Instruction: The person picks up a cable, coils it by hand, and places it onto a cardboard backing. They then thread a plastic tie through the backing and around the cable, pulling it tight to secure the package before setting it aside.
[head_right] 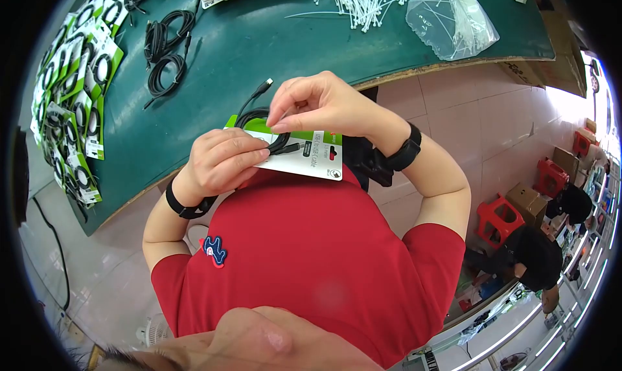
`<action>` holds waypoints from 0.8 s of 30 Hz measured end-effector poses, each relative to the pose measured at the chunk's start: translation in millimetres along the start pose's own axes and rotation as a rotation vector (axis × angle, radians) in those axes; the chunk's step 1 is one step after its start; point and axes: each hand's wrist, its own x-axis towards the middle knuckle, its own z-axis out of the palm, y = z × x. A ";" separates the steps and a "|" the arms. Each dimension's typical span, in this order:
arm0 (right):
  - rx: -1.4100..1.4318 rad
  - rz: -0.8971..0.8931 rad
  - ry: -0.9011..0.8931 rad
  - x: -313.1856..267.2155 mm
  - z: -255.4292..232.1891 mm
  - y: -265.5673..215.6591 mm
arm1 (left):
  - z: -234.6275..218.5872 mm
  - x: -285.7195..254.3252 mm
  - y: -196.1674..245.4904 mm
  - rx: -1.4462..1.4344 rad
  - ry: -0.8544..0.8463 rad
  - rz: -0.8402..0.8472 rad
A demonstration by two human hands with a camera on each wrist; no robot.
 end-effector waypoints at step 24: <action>-0.942 -0.953 0.223 13.4 6.2 18.0 | -10.0 13.0 -13.9 -0.137 0.025 -0.121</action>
